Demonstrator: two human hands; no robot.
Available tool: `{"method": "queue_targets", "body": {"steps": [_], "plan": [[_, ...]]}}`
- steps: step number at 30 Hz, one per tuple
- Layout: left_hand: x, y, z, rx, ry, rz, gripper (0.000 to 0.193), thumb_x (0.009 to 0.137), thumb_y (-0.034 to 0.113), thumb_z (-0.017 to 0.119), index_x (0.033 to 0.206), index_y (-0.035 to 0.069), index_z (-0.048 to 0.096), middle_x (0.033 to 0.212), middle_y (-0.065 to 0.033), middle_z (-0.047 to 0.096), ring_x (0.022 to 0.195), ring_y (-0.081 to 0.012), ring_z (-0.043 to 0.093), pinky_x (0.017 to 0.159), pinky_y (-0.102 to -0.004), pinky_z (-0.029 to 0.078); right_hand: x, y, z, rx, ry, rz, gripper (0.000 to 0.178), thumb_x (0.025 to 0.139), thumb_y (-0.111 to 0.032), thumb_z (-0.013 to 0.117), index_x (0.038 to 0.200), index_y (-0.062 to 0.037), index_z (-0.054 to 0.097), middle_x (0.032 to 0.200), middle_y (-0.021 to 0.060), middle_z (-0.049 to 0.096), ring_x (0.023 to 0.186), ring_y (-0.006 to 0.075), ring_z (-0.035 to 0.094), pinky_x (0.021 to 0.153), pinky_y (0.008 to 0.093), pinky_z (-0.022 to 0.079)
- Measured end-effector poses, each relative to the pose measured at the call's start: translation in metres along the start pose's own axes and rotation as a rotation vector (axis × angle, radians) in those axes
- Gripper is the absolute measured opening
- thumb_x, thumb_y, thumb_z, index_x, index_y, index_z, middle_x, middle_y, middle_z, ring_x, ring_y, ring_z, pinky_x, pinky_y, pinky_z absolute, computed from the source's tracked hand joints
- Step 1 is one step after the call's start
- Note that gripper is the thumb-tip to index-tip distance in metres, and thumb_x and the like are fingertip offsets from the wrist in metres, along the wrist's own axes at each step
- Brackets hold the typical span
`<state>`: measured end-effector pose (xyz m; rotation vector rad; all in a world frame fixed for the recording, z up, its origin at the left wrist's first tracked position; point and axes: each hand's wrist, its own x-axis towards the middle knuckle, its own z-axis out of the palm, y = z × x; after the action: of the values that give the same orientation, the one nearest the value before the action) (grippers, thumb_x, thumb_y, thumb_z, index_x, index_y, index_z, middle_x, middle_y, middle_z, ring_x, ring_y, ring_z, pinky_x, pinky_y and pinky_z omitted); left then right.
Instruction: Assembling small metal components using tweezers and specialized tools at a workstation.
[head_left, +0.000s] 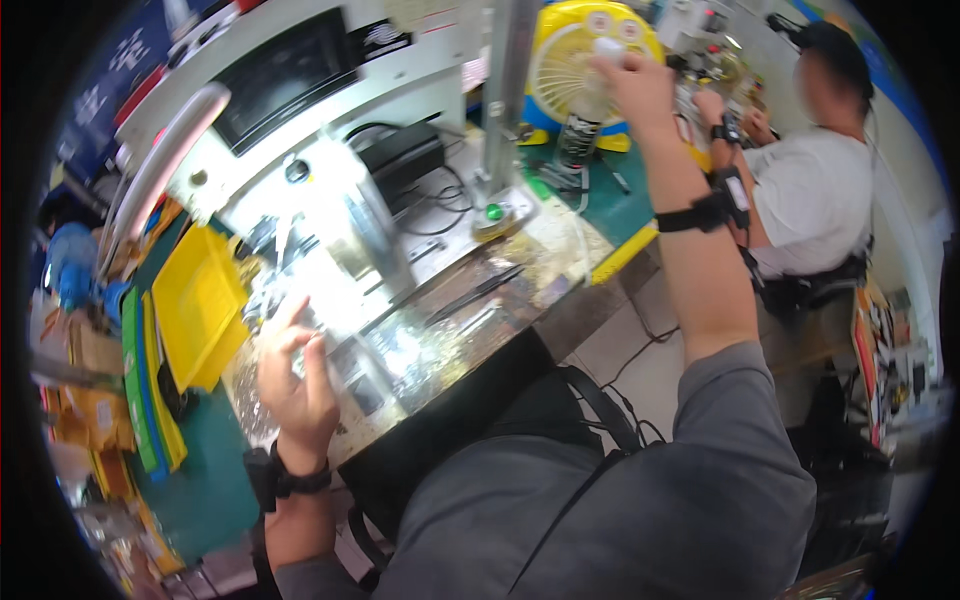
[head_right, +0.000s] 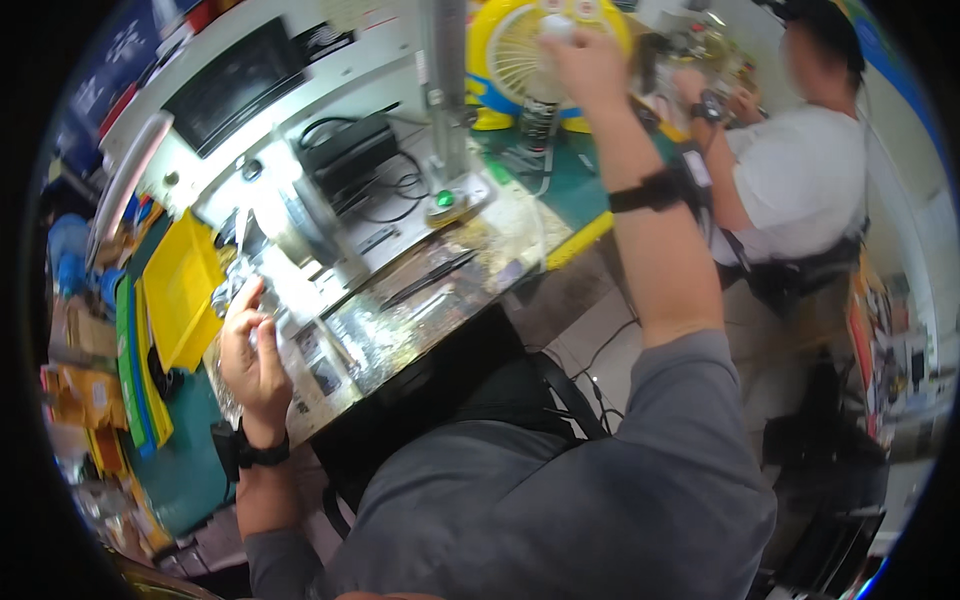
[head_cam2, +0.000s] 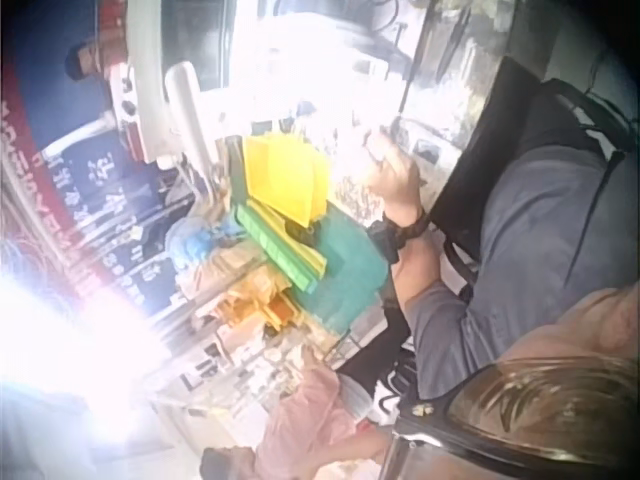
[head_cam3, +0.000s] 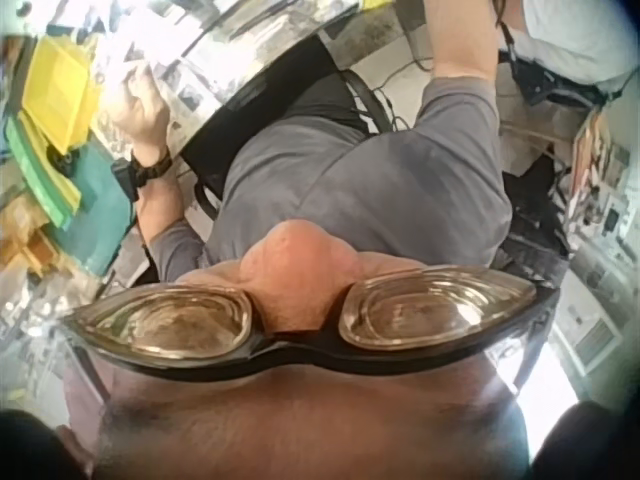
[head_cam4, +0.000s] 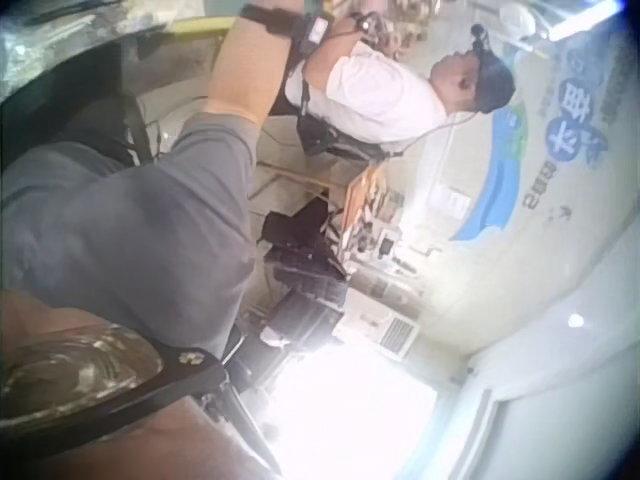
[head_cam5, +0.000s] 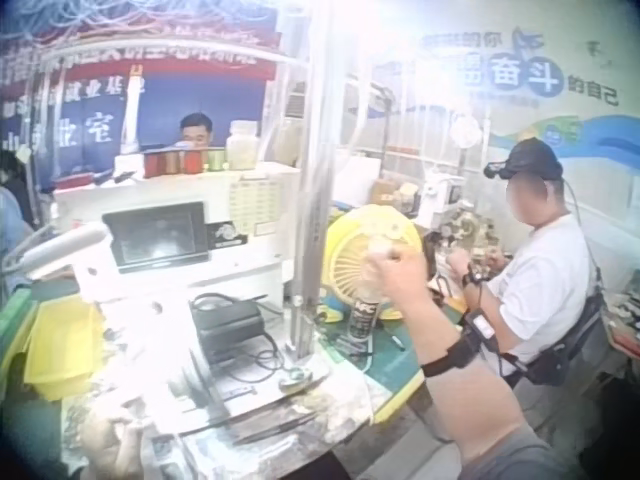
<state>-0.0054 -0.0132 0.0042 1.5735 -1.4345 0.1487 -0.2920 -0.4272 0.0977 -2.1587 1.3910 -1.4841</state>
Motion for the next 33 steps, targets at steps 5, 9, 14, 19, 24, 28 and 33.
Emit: {"method": "queue_targets", "body": {"steps": [5, 9, 14, 19, 24, 28, 33], "plan": [[0.007, 0.002, 0.001, 0.008, 0.03, 0.063, 0.008, 0.09, -0.001, 0.065, 0.098, 0.0, 0.063, 0.119, -0.0248, 0.069, 0.107, -0.0373, 0.068, 0.092, -0.0399, 0.052, -0.039, -0.046, -0.036, 0.408, 0.408, -0.073, 0.035, 0.098, -0.03, 0.07, 0.11, 0.0029, 0.066, 0.093, 0.009, 0.072, 0.078, 0.0171, 0.067, 0.069, 0.0324, 0.053], [0.011, 0.0, 0.001, -0.046, 0.044, 0.084, 0.006, 0.092, 0.004, 0.066, 0.096, 0.001, 0.062, 0.121, -0.0237, 0.069, 0.109, -0.0356, 0.067, 0.094, -0.0397, 0.05, -0.143, -0.107, -0.024, 1.189, -0.06, -0.107, 0.03, 0.1, -0.019, 0.065, 0.118, 0.0051, 0.061, 0.114, 0.0182, 0.067, 0.101, 0.0239, 0.065, 0.087, 0.0394, 0.053], [0.009, 0.0, -0.003, -0.035, 0.021, 0.09, 0.007, 0.095, 0.006, 0.066, 0.095, 0.003, 0.06, 0.124, -0.0233, 0.069, 0.114, -0.0343, 0.065, 0.099, -0.039, 0.047, -0.198, -0.172, 0.013, 1.209, -0.473, -0.355, 0.033, 0.091, -0.001, 0.074, 0.119, 0.0095, 0.06, 0.108, 0.0139, 0.069, 0.094, 0.0147, 0.066, 0.081, 0.0261, 0.052], [0.011, -0.003, -0.004, 0.019, 0.041, 0.15, 0.009, 0.091, 0.006, 0.069, 0.095, 0.003, 0.062, 0.122, -0.0198, 0.07, 0.109, -0.0343, 0.067, 0.094, -0.0389, 0.05, -0.203, -0.187, 0.025, 1.151, -0.513, -0.384, 0.033, 0.086, 0.0, 0.08, 0.113, 0.0093, 0.064, 0.105, 0.0115, 0.068, 0.092, 0.0143, 0.065, 0.081, 0.0263, 0.052], [0.011, -0.004, -0.002, -0.009, 0.052, 0.137, 0.011, 0.087, 0.004, 0.072, 0.095, 0.002, 0.064, 0.12, -0.0182, 0.071, 0.106, -0.0354, 0.069, 0.09, -0.0397, 0.053, -0.205, -0.189, 0.025, 1.042, -0.525, -0.377, 0.041, 0.092, -0.014, 0.076, 0.118, 0.0115, 0.059, 0.107, 0.0125, 0.069, 0.095, 0.0148, 0.064, 0.088, 0.0257, 0.048], [0.012, -0.003, -0.003, 0.006, 0.053, 0.17, 0.012, 0.087, 0.004, 0.072, 0.095, 0.002, 0.063, 0.119, -0.0191, 0.071, 0.106, -0.0352, 0.069, 0.089, -0.039, 0.054, -0.205, -0.19, 0.025, 1.025, -0.515, -0.386, 0.04, 0.092, -0.014, 0.077, 0.118, 0.0116, 0.059, 0.106, 0.0128, 0.069, 0.094, 0.0147, 0.065, 0.087, 0.0254, 0.049], [0.013, -0.003, -0.004, 0.002, 0.057, 0.183, 0.012, 0.087, 0.004, 0.072, 0.095, 0.002, 0.063, 0.119, -0.0198, 0.071, 0.104, -0.0353, 0.07, 0.088, -0.0383, 0.054, -0.204, -0.192, 0.023, 1.011, -0.551, -0.386, 0.039, 0.091, -0.013, 0.077, 0.117, 0.0118, 0.06, 0.107, 0.0131, 0.07, 0.094, 0.0147, 0.066, 0.087, 0.0254, 0.05]]}}
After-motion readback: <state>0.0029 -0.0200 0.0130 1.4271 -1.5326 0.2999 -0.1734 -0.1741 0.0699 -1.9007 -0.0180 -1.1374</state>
